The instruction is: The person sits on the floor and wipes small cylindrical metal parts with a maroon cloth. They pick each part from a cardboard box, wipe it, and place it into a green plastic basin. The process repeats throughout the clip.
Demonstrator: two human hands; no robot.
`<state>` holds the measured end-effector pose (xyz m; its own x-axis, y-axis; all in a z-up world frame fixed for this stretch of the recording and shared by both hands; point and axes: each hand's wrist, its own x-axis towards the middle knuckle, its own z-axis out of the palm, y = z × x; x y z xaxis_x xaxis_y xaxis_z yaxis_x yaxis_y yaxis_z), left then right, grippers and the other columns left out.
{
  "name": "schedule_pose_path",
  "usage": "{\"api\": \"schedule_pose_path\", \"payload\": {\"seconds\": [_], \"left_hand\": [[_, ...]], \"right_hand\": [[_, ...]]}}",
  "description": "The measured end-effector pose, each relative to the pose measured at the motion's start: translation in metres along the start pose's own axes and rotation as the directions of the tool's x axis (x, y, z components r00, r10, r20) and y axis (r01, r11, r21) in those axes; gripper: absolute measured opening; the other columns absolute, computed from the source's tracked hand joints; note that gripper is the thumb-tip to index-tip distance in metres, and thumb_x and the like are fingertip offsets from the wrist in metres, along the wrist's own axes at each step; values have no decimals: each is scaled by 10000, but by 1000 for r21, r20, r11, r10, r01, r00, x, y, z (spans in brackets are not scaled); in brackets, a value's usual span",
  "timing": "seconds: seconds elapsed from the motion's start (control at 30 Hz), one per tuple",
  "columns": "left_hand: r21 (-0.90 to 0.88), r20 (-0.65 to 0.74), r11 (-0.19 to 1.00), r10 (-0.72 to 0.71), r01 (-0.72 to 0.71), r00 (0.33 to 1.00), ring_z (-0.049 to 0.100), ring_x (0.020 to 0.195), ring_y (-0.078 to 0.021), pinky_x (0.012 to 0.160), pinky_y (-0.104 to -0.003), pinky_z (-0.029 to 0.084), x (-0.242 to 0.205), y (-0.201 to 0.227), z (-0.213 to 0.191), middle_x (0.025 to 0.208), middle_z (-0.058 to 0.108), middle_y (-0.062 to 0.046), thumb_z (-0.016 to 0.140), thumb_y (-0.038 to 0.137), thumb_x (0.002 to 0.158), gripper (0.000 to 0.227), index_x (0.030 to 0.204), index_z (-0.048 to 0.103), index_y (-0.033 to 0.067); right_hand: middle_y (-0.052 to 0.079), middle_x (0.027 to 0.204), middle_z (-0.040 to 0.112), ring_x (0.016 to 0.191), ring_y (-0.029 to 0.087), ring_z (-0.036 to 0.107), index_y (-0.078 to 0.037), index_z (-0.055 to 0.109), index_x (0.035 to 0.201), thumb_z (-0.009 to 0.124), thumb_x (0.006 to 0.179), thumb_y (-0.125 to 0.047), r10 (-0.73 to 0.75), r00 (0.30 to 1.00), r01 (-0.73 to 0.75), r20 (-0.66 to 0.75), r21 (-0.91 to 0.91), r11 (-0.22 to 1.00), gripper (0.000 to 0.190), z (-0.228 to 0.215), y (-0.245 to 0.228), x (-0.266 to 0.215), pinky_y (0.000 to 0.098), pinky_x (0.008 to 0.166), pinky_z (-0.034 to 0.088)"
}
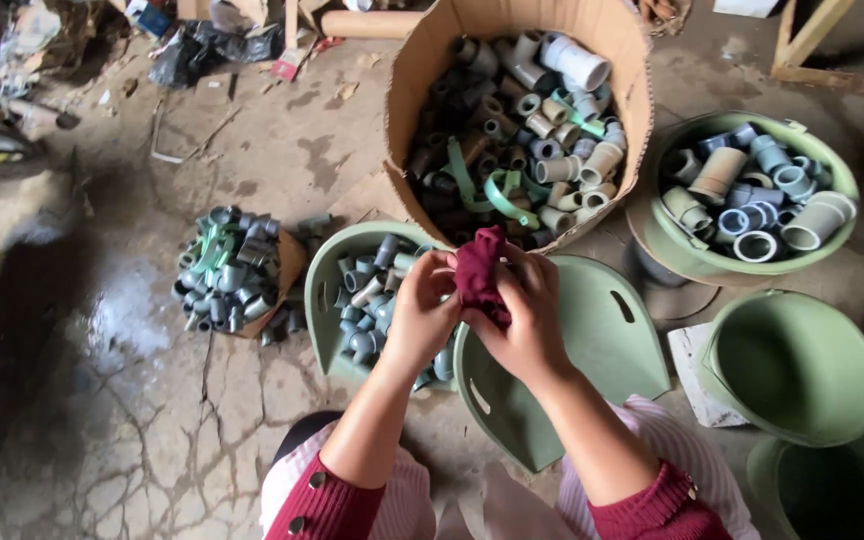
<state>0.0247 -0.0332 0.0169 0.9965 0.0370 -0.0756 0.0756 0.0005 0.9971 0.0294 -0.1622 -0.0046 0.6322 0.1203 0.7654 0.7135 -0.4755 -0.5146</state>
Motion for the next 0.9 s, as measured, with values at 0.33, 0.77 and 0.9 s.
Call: {"api": "schedule_pose_path", "payload": {"seconds": [0.33,0.77,0.9], "left_hand": [[91,-41,990,114,-110,993,545,730,-156,728,-263,388,-41,5,-30,745,602,-79,585,17,751,288,992,445,89],[297,-25,935,211,-195,977,548,728,-227,722,-308,408,-54,6,-42,666,609,-59,629,54,728,320,970,430,120],[148,-106,967,224,-207,969,510,671,-179,697,-310,423,-51,9,-52,695,583,-82,511,0,809,213,996,451,84]], "right_hand": [[150,683,562,643,339,590,-4,553,883,711,661,-238,192,915,-228,356,60,972,359,24,13,-39,387,542,480],[29,566,532,549,138,497,-130,589,678,638,779,-388,904,354,-929,242,204,309,282,51,4,-29,298,502,403],[56,572,544,549,153,560,-102,560,682,597,781,-321,907,254,-877,337,476,69,244,29,-47,23,257,545,458]]}}
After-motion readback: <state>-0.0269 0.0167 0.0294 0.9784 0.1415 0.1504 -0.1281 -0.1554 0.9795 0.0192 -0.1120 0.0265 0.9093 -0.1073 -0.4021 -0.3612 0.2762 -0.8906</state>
